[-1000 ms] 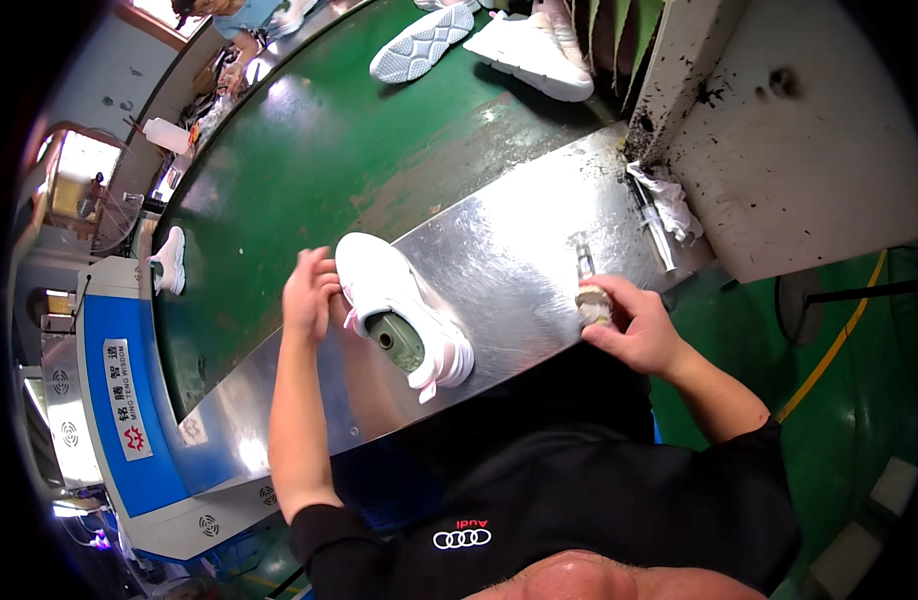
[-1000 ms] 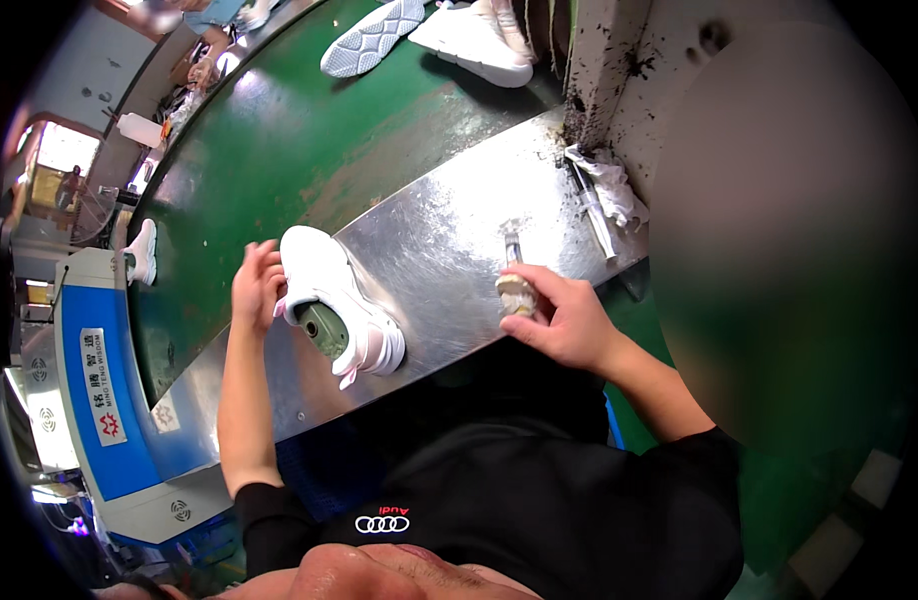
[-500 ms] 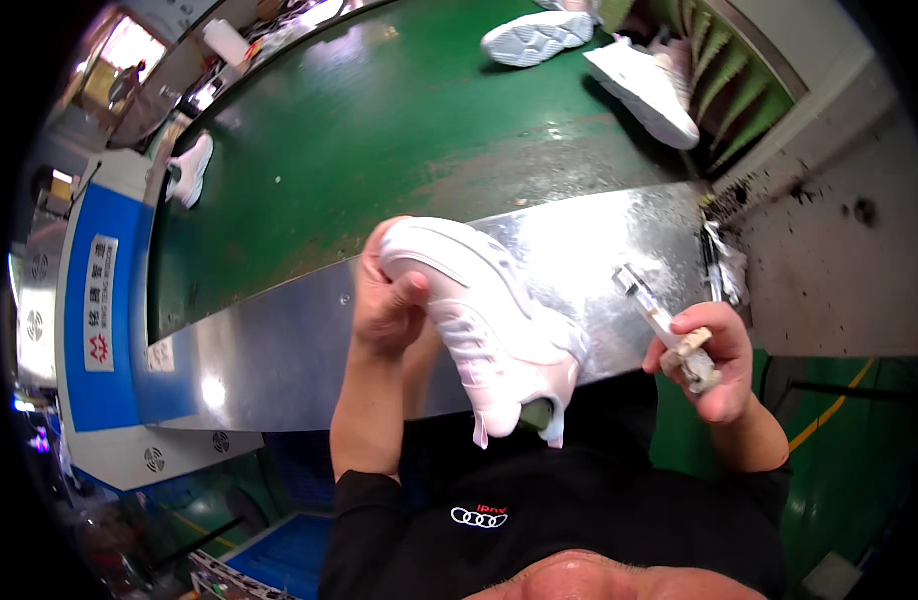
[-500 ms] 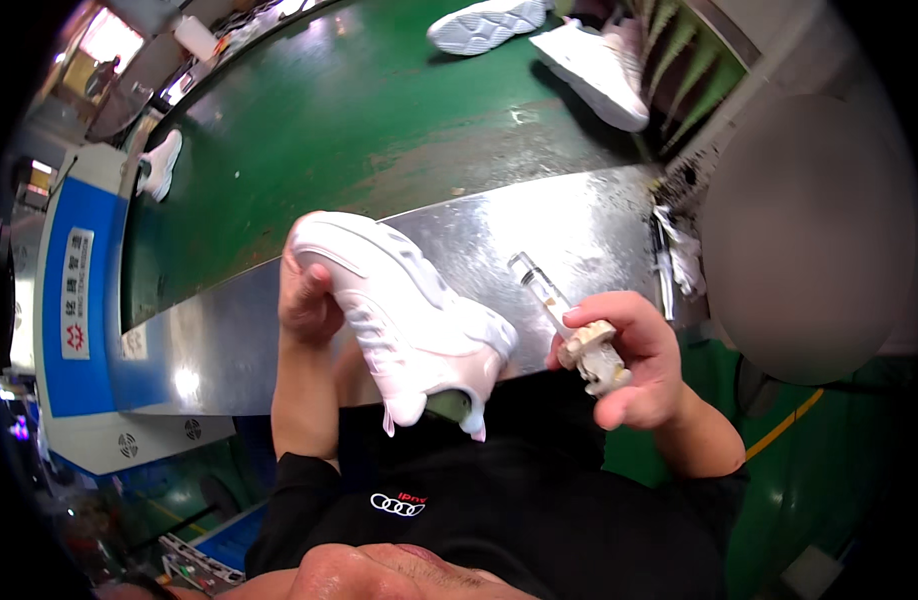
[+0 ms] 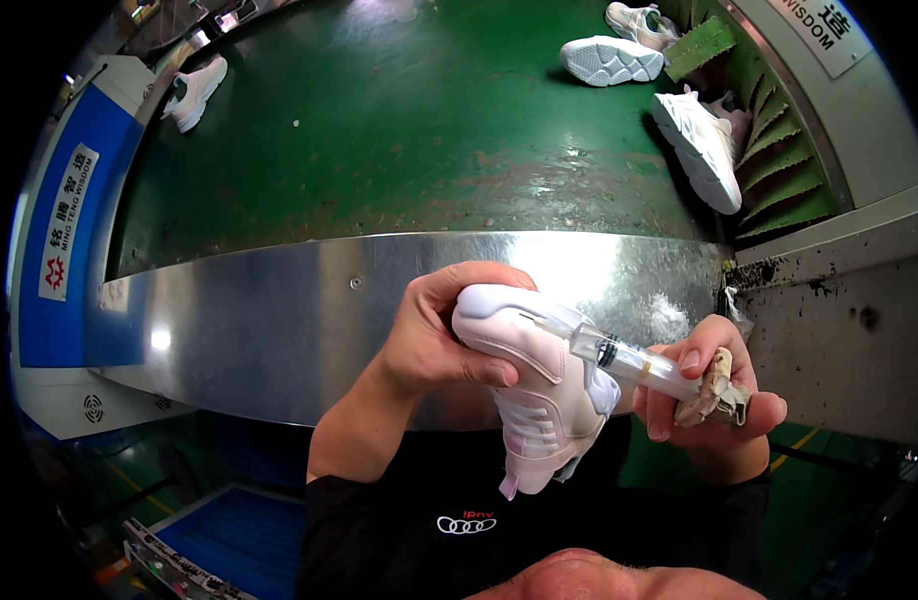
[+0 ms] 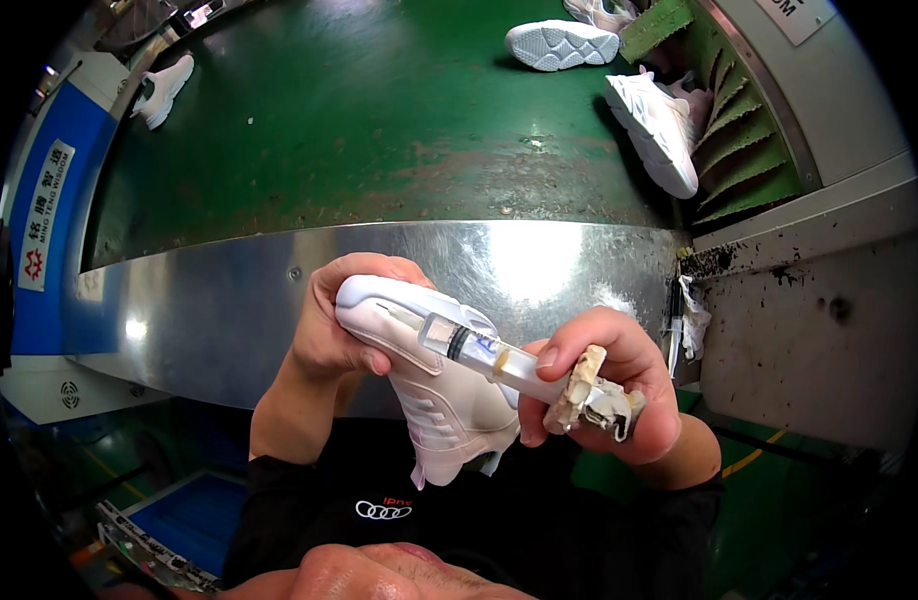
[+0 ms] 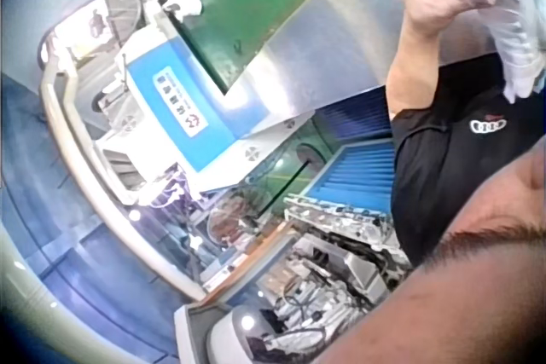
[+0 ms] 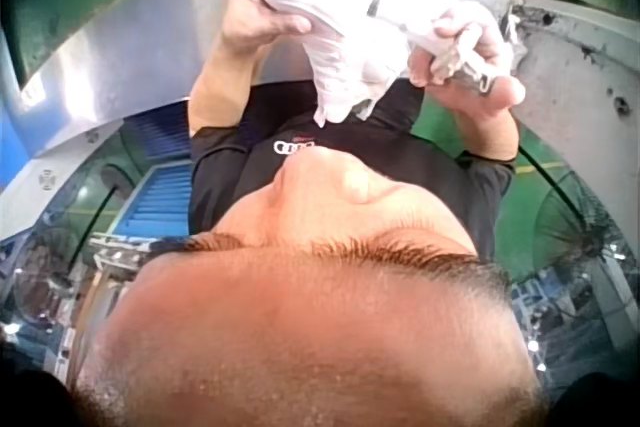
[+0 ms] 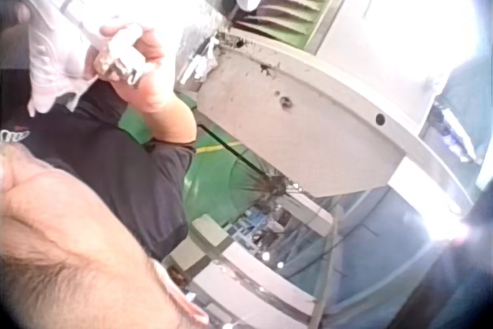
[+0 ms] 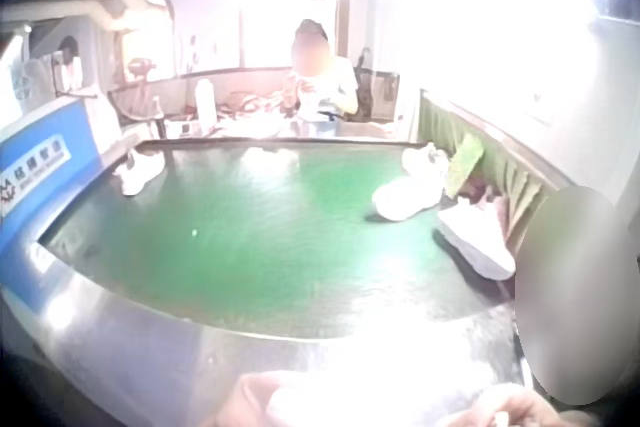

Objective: The person uses a syringe to apply liquid into various holes and seams around the heel and sides of shoes before placing the items back on a conveyor belt.

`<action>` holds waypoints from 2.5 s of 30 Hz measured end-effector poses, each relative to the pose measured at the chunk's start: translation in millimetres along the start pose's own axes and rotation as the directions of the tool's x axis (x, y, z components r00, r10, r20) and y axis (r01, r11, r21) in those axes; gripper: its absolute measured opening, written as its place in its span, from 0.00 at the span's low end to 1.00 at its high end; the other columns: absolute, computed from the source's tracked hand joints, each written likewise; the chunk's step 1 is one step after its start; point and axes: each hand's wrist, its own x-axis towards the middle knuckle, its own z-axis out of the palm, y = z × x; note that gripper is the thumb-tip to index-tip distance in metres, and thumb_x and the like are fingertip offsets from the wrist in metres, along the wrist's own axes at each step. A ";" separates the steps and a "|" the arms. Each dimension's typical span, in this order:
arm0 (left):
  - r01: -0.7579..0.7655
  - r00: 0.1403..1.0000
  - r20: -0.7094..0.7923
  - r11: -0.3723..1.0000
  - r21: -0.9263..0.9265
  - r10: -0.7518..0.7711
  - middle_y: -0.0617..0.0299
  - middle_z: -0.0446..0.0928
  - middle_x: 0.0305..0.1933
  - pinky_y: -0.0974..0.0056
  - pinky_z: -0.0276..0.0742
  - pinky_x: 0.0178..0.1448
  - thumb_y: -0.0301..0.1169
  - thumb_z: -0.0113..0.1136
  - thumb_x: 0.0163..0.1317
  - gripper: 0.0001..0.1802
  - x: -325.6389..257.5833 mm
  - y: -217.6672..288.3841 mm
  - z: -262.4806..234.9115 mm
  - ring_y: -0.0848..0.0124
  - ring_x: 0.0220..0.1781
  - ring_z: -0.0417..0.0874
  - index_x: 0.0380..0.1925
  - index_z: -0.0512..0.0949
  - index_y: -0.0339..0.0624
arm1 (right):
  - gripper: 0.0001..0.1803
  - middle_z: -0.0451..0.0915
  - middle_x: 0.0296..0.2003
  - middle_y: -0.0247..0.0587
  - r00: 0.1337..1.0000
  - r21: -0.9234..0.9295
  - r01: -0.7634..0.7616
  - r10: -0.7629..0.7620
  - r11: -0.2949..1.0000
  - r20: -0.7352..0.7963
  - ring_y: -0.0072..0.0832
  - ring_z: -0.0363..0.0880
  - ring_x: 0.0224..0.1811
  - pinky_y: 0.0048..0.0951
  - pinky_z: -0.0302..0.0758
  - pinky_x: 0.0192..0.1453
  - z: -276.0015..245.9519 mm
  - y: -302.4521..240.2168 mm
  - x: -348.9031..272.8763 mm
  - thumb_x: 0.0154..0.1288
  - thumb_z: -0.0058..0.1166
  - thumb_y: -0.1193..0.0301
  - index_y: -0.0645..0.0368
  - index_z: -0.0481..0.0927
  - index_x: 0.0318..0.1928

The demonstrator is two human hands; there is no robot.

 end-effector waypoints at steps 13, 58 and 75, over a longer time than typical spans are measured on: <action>0.029 1.000 -0.001 1.000 -0.001 -0.029 0.54 0.77 0.46 0.65 0.76 0.52 0.25 0.79 0.30 0.37 0.9 3.6 -8.9 0.69 0.47 0.79 0.47 0.74 0.35 | 0.38 0.75 0.35 0.47 0.997 0.052 -0.063 0.065 0.997 -0.042 0.32 0.78 0.35 0.26 0.73 0.39 -4.3 1.2 -9.6 0.52 0.58 0.45 0.66 0.66 0.49; 0.203 0.956 -0.123 0.906 -0.372 -0.265 0.49 0.71 0.57 0.48 0.70 0.60 0.43 0.65 0.50 0.38 -2.2 -5.4 -56.2 0.56 0.58 0.73 0.59 0.64 0.37 | 0.30 0.76 0.35 0.42 0.994 -0.104 0.104 -0.106 0.989 -0.012 0.24 0.69 0.30 0.22 0.63 0.30 -37.5 41.1 -62.6 0.48 0.69 0.60 0.69 0.75 0.46; 0.137 0.971 -0.132 0.919 -0.370 -0.198 0.50 0.70 0.58 0.48 0.67 0.63 0.44 0.65 0.50 0.38 -4.4 -10.7 -57.2 0.56 0.59 0.72 0.59 0.64 0.39 | 0.28 0.80 0.38 0.43 1.000 -0.232 0.022 -0.021 0.972 0.004 0.28 0.68 0.26 0.26 0.64 0.29 -39.3 35.4 -59.2 0.48 0.67 0.59 0.68 0.77 0.44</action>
